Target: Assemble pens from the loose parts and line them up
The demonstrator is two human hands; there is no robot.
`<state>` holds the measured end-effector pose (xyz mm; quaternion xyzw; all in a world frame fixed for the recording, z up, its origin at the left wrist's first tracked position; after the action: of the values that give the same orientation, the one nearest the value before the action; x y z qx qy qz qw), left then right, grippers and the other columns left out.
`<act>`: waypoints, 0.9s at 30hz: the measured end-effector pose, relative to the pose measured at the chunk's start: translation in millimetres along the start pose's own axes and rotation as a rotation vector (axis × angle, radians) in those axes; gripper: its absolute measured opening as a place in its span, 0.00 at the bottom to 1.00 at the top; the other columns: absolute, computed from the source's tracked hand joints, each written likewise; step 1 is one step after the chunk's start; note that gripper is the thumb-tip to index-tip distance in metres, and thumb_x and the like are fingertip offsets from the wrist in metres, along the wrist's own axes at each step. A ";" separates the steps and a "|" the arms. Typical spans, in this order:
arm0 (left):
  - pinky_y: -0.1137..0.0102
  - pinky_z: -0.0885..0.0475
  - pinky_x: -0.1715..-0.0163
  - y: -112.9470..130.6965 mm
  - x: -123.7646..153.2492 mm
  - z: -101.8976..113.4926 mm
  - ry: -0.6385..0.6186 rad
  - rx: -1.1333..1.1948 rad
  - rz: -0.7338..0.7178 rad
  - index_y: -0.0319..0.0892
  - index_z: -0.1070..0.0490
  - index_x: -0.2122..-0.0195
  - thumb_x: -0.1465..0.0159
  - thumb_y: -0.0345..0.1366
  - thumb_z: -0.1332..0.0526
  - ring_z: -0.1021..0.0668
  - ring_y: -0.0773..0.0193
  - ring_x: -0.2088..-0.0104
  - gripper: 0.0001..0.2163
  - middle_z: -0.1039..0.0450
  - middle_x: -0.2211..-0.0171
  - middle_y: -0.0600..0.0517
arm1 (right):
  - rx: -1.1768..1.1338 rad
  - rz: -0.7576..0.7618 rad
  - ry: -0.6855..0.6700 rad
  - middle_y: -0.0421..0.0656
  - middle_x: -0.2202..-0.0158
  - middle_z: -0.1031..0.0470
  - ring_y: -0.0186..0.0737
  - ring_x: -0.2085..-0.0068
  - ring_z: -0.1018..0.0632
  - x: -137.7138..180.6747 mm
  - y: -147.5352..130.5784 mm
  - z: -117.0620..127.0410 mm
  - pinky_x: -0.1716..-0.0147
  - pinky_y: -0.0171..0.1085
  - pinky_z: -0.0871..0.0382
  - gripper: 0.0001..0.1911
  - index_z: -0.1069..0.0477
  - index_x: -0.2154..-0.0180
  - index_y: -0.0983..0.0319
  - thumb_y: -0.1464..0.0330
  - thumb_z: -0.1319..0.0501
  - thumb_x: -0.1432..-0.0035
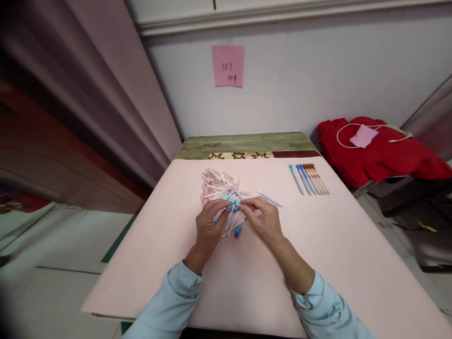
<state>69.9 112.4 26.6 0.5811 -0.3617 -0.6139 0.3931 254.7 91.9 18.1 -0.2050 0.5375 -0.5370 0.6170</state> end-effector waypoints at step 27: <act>0.72 0.28 0.68 -36.1 10.7 -20.6 -0.018 0.336 0.405 0.40 0.24 0.65 0.46 0.38 0.29 0.24 0.68 0.72 0.11 0.24 0.71 0.53 | -0.971 -0.748 -0.186 0.37 0.74 0.25 0.27 0.75 0.28 29.3 44.4 -60.1 0.75 0.26 0.33 0.17 0.24 0.64 0.63 0.61 0.25 0.53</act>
<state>88.0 118.5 -11.8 0.5484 -0.5711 -0.4592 0.4027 216.7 100.5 -52.0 -0.6827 0.5563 -0.3909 0.2675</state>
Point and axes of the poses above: each hand's wrist, its own x-axis away from the middle knuckle, its own z-axis out of the back of the hand, y = z × x, the point moved 8 cm from there along -x, towards the middle knuckle
